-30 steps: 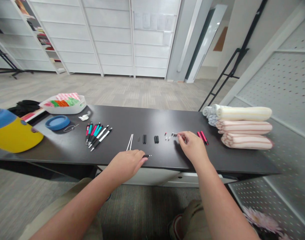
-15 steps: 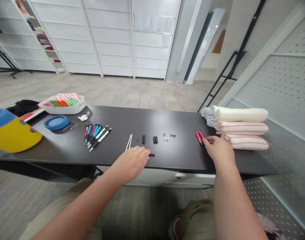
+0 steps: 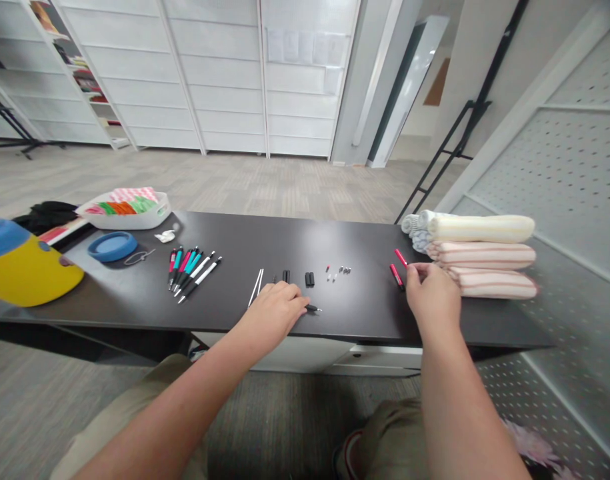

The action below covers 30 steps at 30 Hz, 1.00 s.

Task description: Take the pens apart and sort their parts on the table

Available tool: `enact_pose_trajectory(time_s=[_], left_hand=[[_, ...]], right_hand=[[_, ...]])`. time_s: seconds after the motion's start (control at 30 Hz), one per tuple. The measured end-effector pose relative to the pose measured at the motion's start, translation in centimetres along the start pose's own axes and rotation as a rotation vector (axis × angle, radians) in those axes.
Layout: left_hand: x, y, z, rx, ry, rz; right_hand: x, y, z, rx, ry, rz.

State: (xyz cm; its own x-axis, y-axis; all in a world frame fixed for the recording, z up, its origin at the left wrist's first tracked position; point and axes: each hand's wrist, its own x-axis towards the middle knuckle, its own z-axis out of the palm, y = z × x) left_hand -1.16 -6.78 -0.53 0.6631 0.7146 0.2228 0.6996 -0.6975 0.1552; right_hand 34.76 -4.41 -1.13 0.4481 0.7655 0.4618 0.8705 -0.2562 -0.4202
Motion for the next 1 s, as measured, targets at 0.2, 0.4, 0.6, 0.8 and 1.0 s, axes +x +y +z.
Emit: enact_pose_trajectory(time_s=[0.2,0.4,0.6,0.8,1.0], left_hand=[[0.2,0.1,0.0,-0.242,0.234,-0.058],[0.7,1.2,-1.4,-0.986,0.435,-0.337],[0.2,0.9,-2.4,-1.327,0.458,-0.459],[-0.3,0.4,-2.4,-1.518,0.549,-0.505],[-0.2,0.5,-2.9,-1.642,0.613,-0.511]], right_hand=[[-4.0,-7.3,0.8,0.980,-0.407,0.113],[-10.0,-14.7,0.4,1.569,-1.055,0.276],[-12.1,-15.9,0.7,1.587,-1.180,0.333],[-12.5,-15.6,0.7,1.531,-1.280,0.281],[-12.8,-15.7,0.8,1.496,-1.319,0.145]])
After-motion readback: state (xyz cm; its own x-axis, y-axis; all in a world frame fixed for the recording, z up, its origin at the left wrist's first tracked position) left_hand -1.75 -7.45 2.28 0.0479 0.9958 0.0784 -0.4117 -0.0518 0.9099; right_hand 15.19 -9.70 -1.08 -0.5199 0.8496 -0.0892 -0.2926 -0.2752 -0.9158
